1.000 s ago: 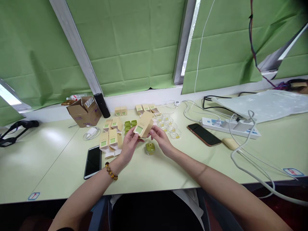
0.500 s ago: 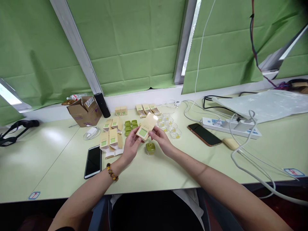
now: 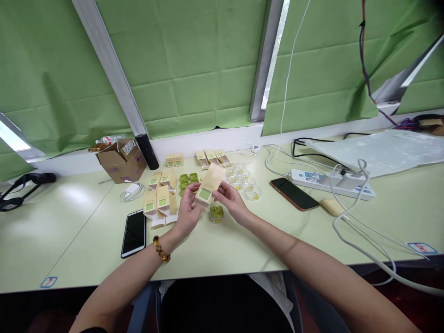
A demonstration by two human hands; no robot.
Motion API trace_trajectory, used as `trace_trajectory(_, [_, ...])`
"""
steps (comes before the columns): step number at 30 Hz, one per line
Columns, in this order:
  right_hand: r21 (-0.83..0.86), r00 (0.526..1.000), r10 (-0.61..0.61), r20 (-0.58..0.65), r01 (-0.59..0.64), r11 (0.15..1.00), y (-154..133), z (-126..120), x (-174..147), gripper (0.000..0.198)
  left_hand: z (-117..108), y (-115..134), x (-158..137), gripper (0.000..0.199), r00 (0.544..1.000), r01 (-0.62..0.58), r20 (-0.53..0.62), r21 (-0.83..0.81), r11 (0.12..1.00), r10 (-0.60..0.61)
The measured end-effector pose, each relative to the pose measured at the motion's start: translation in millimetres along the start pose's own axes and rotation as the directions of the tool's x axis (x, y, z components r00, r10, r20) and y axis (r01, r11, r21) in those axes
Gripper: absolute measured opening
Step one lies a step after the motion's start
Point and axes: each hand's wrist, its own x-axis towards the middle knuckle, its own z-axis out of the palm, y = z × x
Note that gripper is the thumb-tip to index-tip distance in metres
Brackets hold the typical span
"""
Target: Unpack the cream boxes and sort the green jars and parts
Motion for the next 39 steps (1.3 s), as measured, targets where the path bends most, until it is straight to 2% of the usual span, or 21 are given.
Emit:
trace_trajectory(4, [0.050,0.999,0.039,-0.038,-0.037,0.998,-0.9,-2.8,1.4,0.049,0.6,0.6,-2.8,0.057,0.999,0.011,0.037,-0.001,1.000,-0.011])
trace_trajectory(7, [0.136,0.995,0.096,-0.018,-0.093,0.986,-2.4,-4.5,2.5,0.046,-0.1,3.0,-4.7,0.060,0.996,0.009,0.089,0.008,1.000,-0.010])
trace_trajectory(11, [0.201,0.988,0.151,-0.012,-0.146,0.969,-4.0,-4.8,2.5,0.045,-3.2,3.6,-6.4,0.057,0.995,-0.069,0.084,0.140,0.988,0.057])
trace_trajectory(14, [0.184,0.989,0.148,-0.026,-0.141,0.973,-4.7,-4.0,1.7,0.045,-3.5,3.6,-6.0,0.051,0.994,-0.108,0.026,0.262,0.959,0.105])
trace_trajectory(19, [0.155,0.992,0.129,-0.011,-0.126,0.980,-4.7,-3.1,0.8,0.046,1.4,6.6,-5.3,0.048,0.983,-0.153,-0.039,0.351,0.924,0.177])
trace_trajectory(27, [0.164,0.995,0.101,-0.018,-0.096,0.982,-3.2,-4.1,2.0,0.045,-1.9,3.1,-10.8,0.042,0.951,-0.296,0.045,0.422,0.857,0.306])
trace_trajectory(35, [0.201,0.991,0.136,-0.005,-0.132,0.971,-2.6,0.4,1.0,0.052,-3.7,-5.3,-11.1,0.041,0.951,-0.267,-0.005,0.488,0.831,0.308])
trace_trajectory(39, [0.184,0.992,0.121,-0.022,-0.115,0.976,-0.2,0.2,2.3,0.054,-0.2,-2.6,-9.9,0.041,0.970,-0.191,-0.046,0.462,0.866,0.238])
